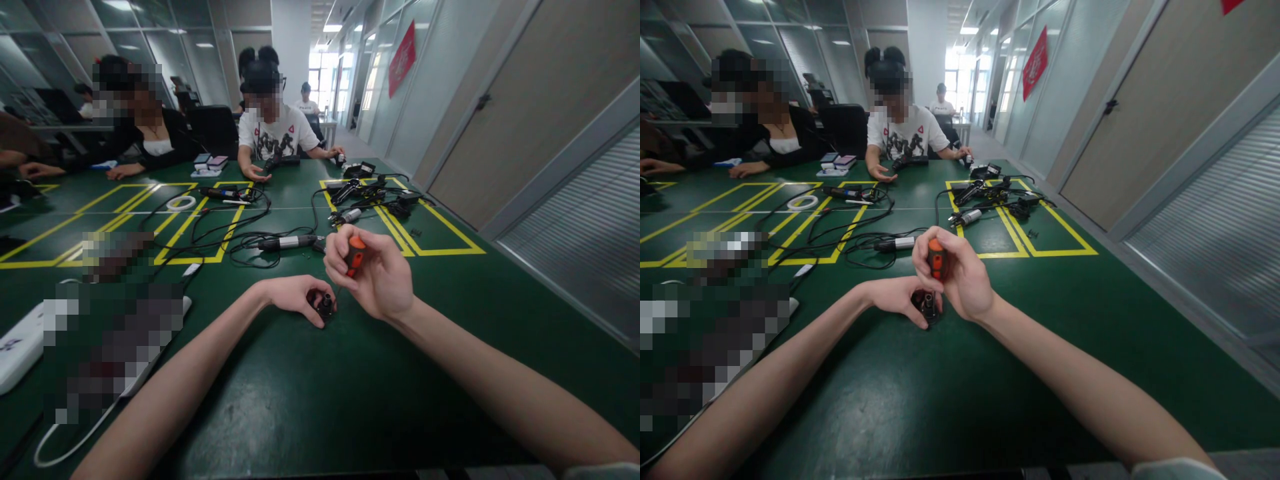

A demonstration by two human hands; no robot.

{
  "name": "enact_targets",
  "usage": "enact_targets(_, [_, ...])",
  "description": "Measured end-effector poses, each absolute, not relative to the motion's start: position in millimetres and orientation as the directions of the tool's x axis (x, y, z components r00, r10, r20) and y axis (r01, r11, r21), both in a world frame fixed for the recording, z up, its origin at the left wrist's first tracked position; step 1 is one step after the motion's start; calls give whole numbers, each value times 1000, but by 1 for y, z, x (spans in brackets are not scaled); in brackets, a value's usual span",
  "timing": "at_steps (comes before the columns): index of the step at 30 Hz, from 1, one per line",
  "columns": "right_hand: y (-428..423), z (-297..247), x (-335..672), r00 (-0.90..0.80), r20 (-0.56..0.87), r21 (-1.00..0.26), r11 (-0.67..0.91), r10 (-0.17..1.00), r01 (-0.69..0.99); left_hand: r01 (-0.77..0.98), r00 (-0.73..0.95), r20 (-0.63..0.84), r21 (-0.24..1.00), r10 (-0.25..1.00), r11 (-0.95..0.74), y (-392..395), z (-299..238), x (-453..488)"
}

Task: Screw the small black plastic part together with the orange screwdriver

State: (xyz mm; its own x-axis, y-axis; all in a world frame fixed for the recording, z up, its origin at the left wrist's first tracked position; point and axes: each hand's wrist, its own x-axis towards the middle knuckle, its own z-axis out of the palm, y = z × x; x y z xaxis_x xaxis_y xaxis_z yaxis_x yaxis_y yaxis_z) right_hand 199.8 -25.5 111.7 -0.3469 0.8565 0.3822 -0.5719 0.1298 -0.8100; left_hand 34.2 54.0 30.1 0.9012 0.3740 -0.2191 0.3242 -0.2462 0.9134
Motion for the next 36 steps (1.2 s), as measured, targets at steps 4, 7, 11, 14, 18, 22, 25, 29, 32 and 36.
enact_targets(4, [-25, 111, 199, -336, 373, -827, 146, 865, -542, 320, 905, -216, 913, 366, -251, 55, 31, 34])
enact_targets(7, [-26, 110, 199, -330, 375, -814, 138, 867, -564, 315, 906, -208, 914, 369, -258, 55, 30, 34])
enact_targets(11, [-27, 110, 199, -326, 391, -807, 150, 861, -571, 314, 906, -212, 917, 366, -247, 55, 29, 34])
enact_targets(14, [-26, 111, 199, -341, 382, -827, 153, 859, -541, 314, 908, -210, 913, 362, -259, 55, 30, 34])
enact_targets(18, [-24, 111, 199, -365, 364, -823, 113, 857, -557, 327, 902, -216, 907, 374, -264, 54, 31, 34])
enact_targets(22, [-24, 109, 200, -348, 386, -787, 109, 854, -607, 326, 901, -223, 913, 371, -245, 54, 31, 34])
enact_targets(25, [-25, 109, 200, -332, 391, -804, 143, 858, -577, 333, 901, -231, 911, 368, -244, 54, 31, 34])
enact_targets(29, [-24, 111, 199, -347, 380, -833, 154, 857, -532, 333, 902, -228, 909, 367, -252, 54, 31, 34])
enact_targets(32, [-24, 111, 200, -358, 364, -829, 125, 860, -545, 327, 903, -222, 910, 369, -254, 54, 32, 34])
enact_targets(36, [-24, 110, 201, -350, 389, -800, 124, 852, -587, 327, 903, -217, 907, 372, -264, 54, 31, 34])
